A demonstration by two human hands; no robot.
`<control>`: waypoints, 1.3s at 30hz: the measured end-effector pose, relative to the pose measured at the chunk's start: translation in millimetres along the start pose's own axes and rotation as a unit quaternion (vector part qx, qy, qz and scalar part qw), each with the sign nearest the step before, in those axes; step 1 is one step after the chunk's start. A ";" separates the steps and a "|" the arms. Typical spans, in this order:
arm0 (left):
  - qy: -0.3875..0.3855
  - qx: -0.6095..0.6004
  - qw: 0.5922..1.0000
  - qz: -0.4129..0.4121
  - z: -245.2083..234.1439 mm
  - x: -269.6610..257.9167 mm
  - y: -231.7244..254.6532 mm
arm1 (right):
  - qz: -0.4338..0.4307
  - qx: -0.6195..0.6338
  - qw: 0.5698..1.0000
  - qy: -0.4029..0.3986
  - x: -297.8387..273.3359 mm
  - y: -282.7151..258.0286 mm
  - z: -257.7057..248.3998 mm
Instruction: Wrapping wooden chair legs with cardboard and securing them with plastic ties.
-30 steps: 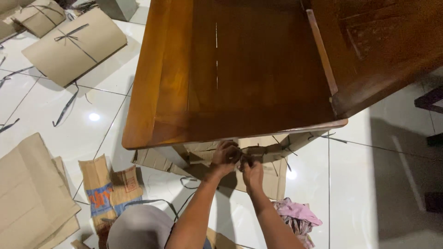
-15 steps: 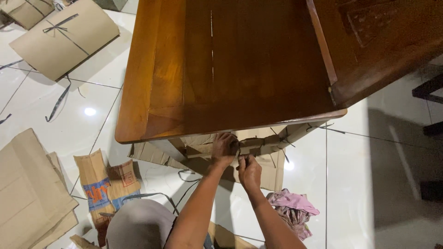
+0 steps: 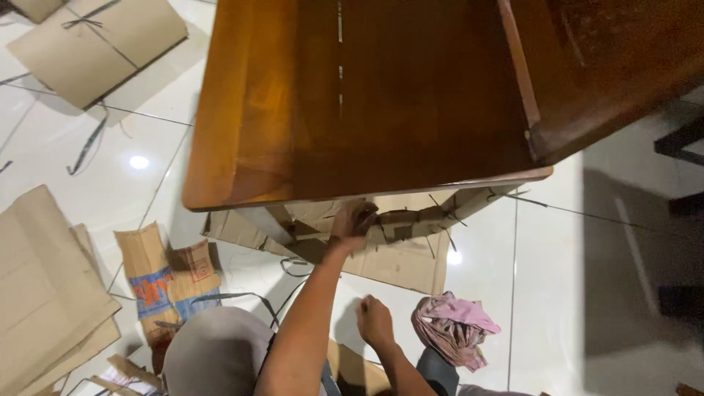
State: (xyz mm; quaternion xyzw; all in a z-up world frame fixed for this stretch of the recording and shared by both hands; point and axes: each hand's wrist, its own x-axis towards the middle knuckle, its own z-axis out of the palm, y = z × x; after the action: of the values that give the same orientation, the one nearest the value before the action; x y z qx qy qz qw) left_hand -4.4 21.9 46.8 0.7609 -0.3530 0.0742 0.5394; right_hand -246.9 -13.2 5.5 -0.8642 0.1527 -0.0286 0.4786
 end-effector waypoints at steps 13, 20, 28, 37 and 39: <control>-0.046 0.281 0.943 -0.174 -46.7 -149.6 77.9 | 0.184 -0.167 0.945 -0.214 -36.4 20.6 4.7; -0.112 0.429 0.841 -0.311 -57.3 -214.0 41.6 | 0.157 -0.213 0.945 -0.193 -45.5 29.6 25.3; -0.107 0.323 0.865 -0.368 -66.7 -225.6 39.5 | 0.106 -0.157 0.951 -0.243 -45.9 44.9 11.4; 0.141 0.160 0.888 -0.408 -105.3 -226.9 60.2 | 0.170 -0.134 0.961 -0.173 -47.4 43.0 12.8; 0.122 0.124 0.875 -0.452 -118.3 -217.8 71.3 | 0.192 -0.124 0.959 -0.166 -37.6 27.3 12.7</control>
State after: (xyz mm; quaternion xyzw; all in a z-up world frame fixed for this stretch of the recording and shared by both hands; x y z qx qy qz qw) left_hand -177.8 212.7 42.2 0.8830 0.1099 -0.0423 0.4544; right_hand -286.6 -5.4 -20.7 -0.8636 0.2370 0.2266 0.3831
